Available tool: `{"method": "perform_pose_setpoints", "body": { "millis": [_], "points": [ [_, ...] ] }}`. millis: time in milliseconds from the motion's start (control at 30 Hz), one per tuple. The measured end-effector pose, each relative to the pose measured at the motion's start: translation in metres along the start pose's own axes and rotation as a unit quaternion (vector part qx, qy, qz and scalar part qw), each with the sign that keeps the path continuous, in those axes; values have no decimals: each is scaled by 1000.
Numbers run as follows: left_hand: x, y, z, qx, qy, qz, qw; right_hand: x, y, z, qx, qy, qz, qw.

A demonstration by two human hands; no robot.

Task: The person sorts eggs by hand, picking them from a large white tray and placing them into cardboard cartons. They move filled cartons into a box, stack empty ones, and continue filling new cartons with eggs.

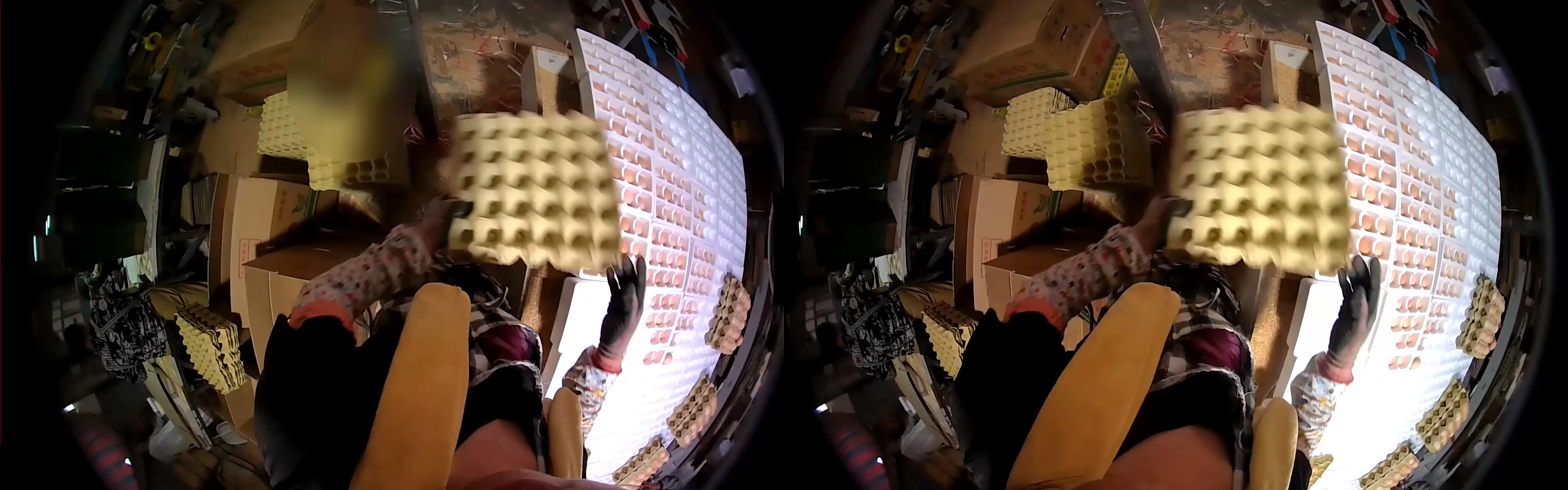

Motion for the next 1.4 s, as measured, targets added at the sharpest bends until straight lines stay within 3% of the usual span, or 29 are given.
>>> {"method": "perform_pose_setpoints", "body": {
  "millis": [33, 67, 133, 200, 233, 267, 300, 333, 367, 433, 533, 633, 700, 767, 867, 967, 1067, 1133, 1200, 1233, 1267, 1300, 1367, 1400],
  "points": [
    [-30, 4, 9, 29, 116, 29, 992, 22, 7, -16, 26, 7, 40, 999],
    [-81, 1, 11, 67, 111, 186, 974, 42, 16, -23, 36, -18, 22, 999],
    [-192, 20, -1, 98, 106, 278, 950, 77, 36, -28, 77, -58, 8, 995],
    [-297, 67, 16, 154, 246, 230, 929, 102, 58, -25, 137, -75, 23, 987],
    [-318, 107, 39, 216, 298, 157, 916, 110, 73, -23, 183, -53, 55, 980],
    [-323, 150, 64, 200, 406, 47, 890, 107, 87, -22, 209, -47, 39, 976],
    [-418, 159, 46, 249, 408, -58, 876, 111, 96, -21, 237, -39, 27, 970],
    [-447, 186, 49, 205, 392, -103, 891, 127, 91, -23, 242, -32, 45, 969],
    [-454, 211, 51, 160, 375, -147, 901, 134, 93, -27, 253, -21, 51, 966],
    [-441, 240, 31, 150, 347, -89, 921, 152, 102, -37, 267, 4, 54, 962],
    [-460, 245, -36, 136, 358, -113, 917, 183, 102, -46, 272, 35, 84, 958],
    [-443, 223, -94, 108, 340, -176, 917, 180, 110, -31, 322, 94, 112, 936],
    [-420, 221, -118, 108, 325, -227, 911, 189, 97, -14, 305, 98, 141, 937],
    [-392, 219, -138, 114, 314, -282, 899, 200, 77, 4, 225, 110, 218, 943],
    [-336, 215, -164, 95, 244, -333, 906, 194, 86, 66, 267, 185, 128, 937],
    [-232, 198, -177, 45, 104, -368, 923, 169, 88, 127, 277, 277, -17, 920],
    [-129, 173, -166, -84, -89, -366, 922, 172, 83, 201, 224, 391, -16, 893],
    [-70, 149, -150, -215, -206, -344, 891, 167, 95, 256, 205, 454, 21, 867],
    [-3, 114, -135, -400, -309, -310, 805, 153, 138, 307, 174, 525, 45, 832],
    [29, 97, -132, -441, -350, -332, 757, 164, 142, 332, 195, 584, -6, 788],
    [56, 70, -138, -374, -344, -427, 748, 171, 142, 355, 210, 636, 14, 742],
    [84, 35, -152, -229, -351, -539, 730, 183, 149, 380, 210, 702, -7, 681],
    [139, -55, -190, 73, -415, -697, 580, 212, 170, 413, 70, 809, -198, 549],
    [176, -104, -204, 175, -484, -705, 489, 232, 182, 426, 23, 839, -234, 490]
  ]
}}
Point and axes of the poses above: each hand's wrist, its own z-axis away from the middle knuckle, its own x-axis out of the palm, y = z × x, the point moved 2 cm from there along -z, towards the middle knuckle, and after that the axes turned 6 degrees about y, right-handed, at the moved point
